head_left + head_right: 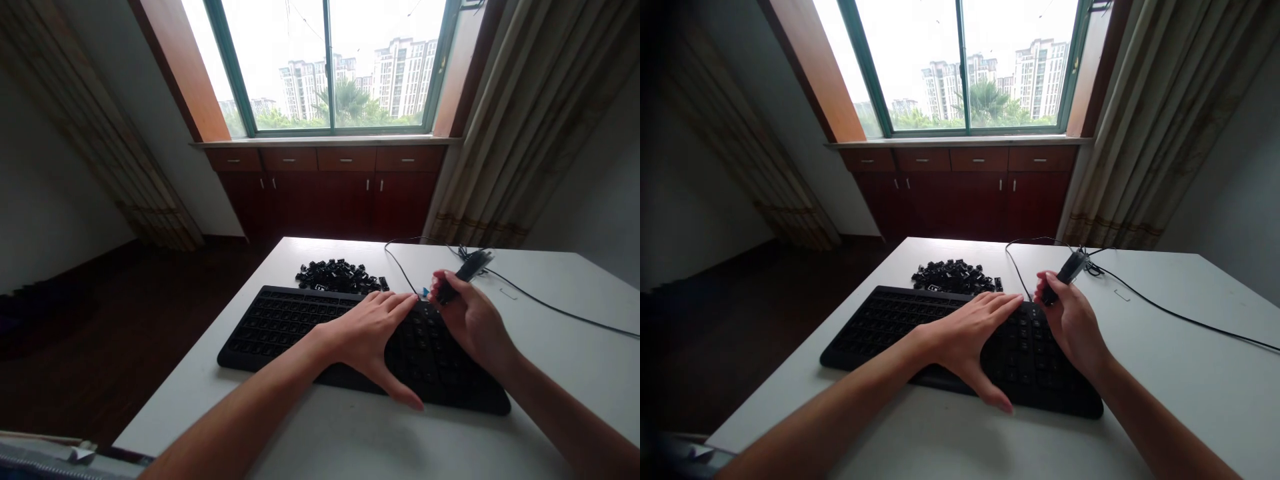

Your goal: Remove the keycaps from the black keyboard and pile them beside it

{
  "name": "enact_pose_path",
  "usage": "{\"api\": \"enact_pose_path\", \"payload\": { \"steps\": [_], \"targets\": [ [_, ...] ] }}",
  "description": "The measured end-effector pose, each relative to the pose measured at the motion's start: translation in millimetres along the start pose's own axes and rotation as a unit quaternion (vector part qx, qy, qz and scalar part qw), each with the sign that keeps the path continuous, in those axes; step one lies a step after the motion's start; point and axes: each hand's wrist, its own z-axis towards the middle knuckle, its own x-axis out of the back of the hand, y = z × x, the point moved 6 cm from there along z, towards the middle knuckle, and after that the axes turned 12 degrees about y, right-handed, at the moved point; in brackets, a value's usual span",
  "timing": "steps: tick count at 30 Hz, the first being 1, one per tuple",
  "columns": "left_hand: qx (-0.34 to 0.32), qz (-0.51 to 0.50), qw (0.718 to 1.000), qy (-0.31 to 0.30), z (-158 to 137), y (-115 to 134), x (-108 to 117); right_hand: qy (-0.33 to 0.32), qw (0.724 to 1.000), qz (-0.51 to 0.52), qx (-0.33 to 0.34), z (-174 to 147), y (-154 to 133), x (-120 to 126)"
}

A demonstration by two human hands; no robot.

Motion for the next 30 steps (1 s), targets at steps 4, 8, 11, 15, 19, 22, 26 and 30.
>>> {"api": "enact_pose_path", "payload": {
  "steps": [4,8,11,15,19,22,26,30],
  "targets": [
    [0.056,0.018,0.998,0.021,1.0,-7.7,-2.8,0.009,0.999,-0.034,-0.003,-3.3,3.4,1.7],
    [0.045,0.05,0.997,0.029,0.6,-6.9,-6.3,0.007,0.999,-0.037,0.017,-1.4,3.2,3.4],
    [0.038,0.059,0.997,0.032,0.2,-5.6,-7.4,0.006,0.999,-0.029,0.036,1.0,2.4,4.1],
    [0.027,0.07,0.997,0.033,-0.1,-4.3,-8.1,0.013,0.998,-0.043,0.039,2.9,5.0,5.7],
    [0.021,0.085,0.996,0.036,-0.4,-3.9,-7.7,0.027,0.998,-0.046,0.033,3.5,7.5,6.2],
    [0.016,0.089,0.995,0.036,-0.4,-3.1,-7.0,0.021,0.999,-0.034,0.035,3.3,7.0,4.4],
    [0.017,0.084,0.996,0.037,0.0,-2.9,-6.8,0.018,0.998,-0.046,0.035,2.6,6.9,3.4],
    [0.026,0.076,0.996,0.039,0.6,-3.9,-7.6,0.008,0.997,-0.072,0.037,0.2,6.7,2.7]
  ]
}}
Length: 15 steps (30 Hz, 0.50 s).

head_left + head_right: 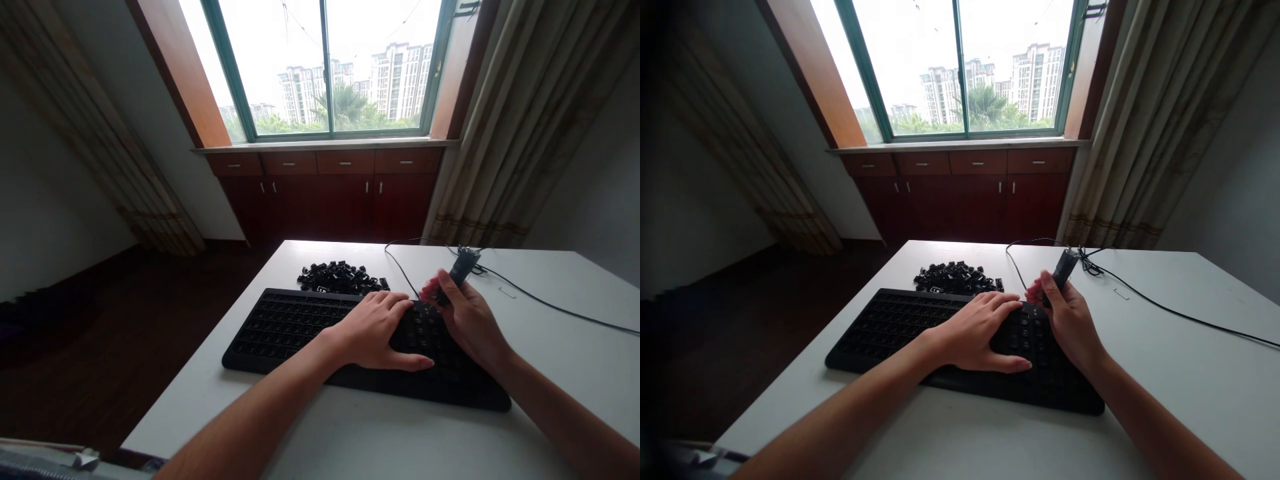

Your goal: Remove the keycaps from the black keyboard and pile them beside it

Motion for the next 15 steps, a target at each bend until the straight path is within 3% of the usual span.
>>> {"api": "enact_pose_path", "payload": {
  "steps": [6,10,12,15],
  "targets": [
    [0.019,-0.045,0.999,-0.001,0,-3,4,-0.023,1.0,0.005,0.011,-2,-4,-1],
    [0.098,-0.148,0.983,0.041,5,-20,18,-0.028,0.999,0.025,0.001,-3,-6,-3],
    [0.165,-0.23,0.953,0.109,9,-34,27,-0.022,0.999,0.025,-0.008,-3,-7,-3],
    [0.264,-0.346,0.876,0.208,10,-54,34,-0.021,0.999,0.026,-0.012,-5,-7,-3]
  ]
}}
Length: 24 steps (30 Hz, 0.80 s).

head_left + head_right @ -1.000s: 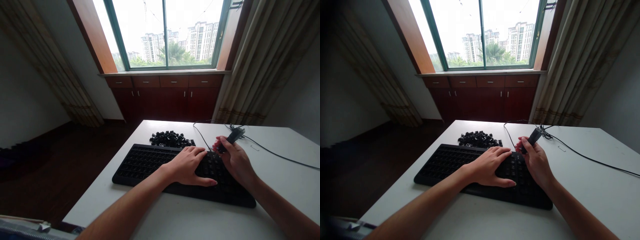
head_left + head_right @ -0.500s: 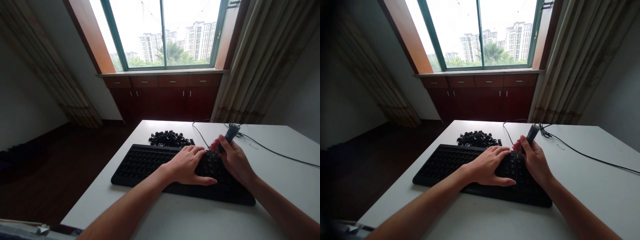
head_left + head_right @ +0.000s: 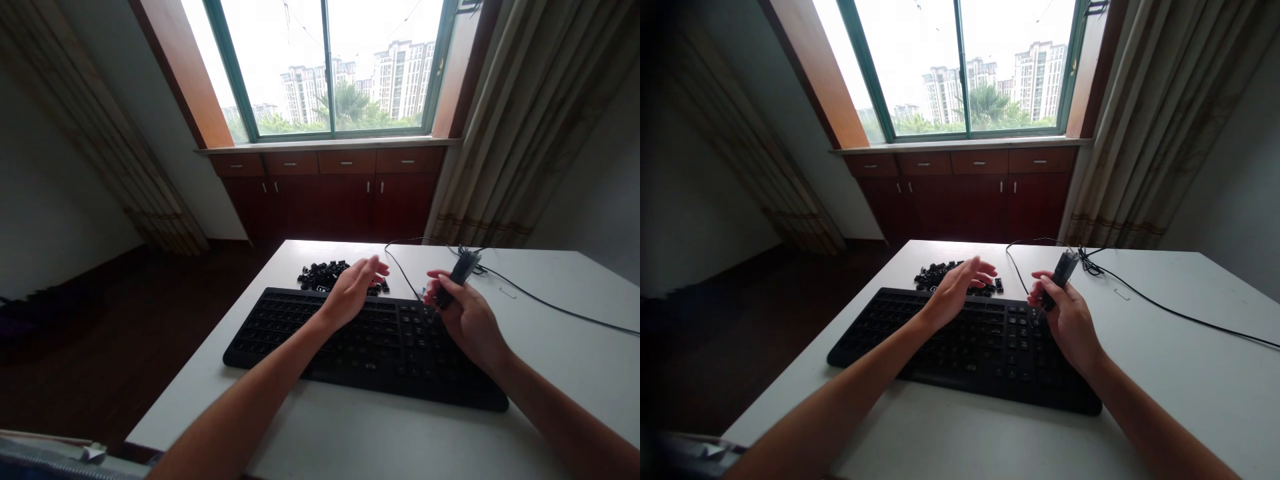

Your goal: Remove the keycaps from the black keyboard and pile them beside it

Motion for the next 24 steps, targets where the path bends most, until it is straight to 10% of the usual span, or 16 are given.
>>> {"api": "enact_pose_path", "payload": {
  "steps": [7,13,24],
  "targets": [
    [0.059,-0.065,0.994,0.063,4,-7,7,-0.018,0.999,0.034,0.032,1,-4,-2],
    [-0.025,0.088,0.996,-0.001,-8,-6,-8,-0.01,0.998,-0.048,0.04,24,-14,-22],
    [-0.215,0.32,0.919,-0.085,-28,-3,-30,0.001,0.998,-0.041,0.04,25,3,-16]
  ]
}}
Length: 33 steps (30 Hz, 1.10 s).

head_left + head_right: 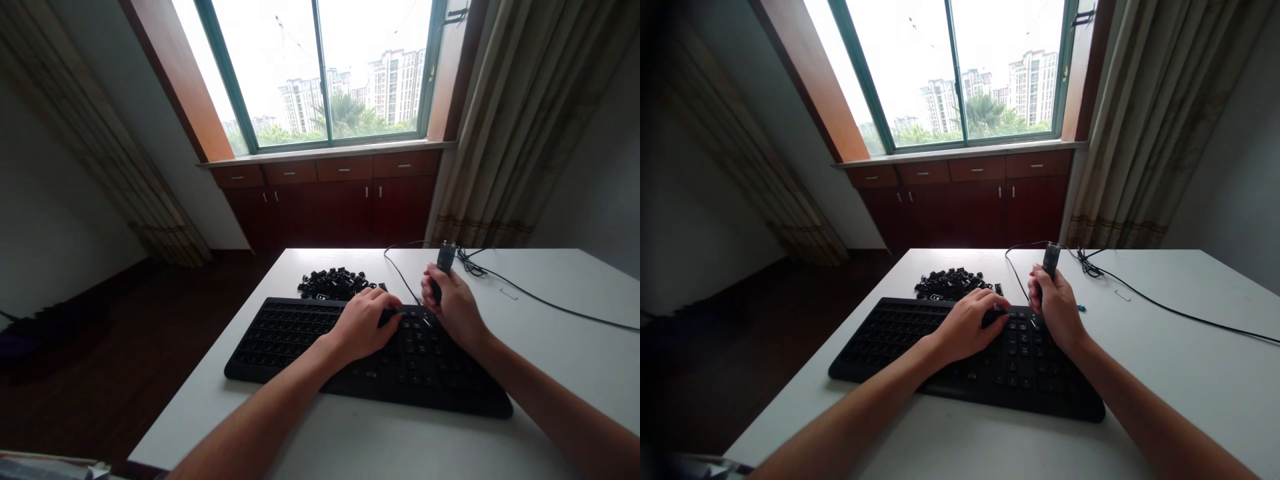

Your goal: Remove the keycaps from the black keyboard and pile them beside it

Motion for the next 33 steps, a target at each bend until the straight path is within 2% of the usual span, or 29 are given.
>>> {"api": "enact_pose_path", "payload": {
  "steps": [5,9,13,18,25,33],
  "targets": [
    [-0.026,0.015,0.999,-0.014,-2,6,-5,0.028,0.997,0.057,-0.032,-3,3,3],
    [-0.034,0.024,0.999,-0.019,-2,9,-6,0.017,0.996,0.07,-0.045,-5,5,-2],
    [-0.048,0.027,0.998,-0.025,-2,12,-5,-0.001,0.997,0.067,-0.043,-8,6,-5],
    [-0.047,0.026,0.998,-0.024,-3,12,-5,0.031,0.995,0.087,-0.031,-6,6,0],
    [-0.057,0.033,0.997,-0.025,-3,13,-6,0.035,0.992,0.119,-0.015,-4,2,1],
    [-0.084,0.014,0.996,-0.041,-4,17,-7,0.025,0.989,0.139,-0.034,-3,1,-1]
  ]
}}
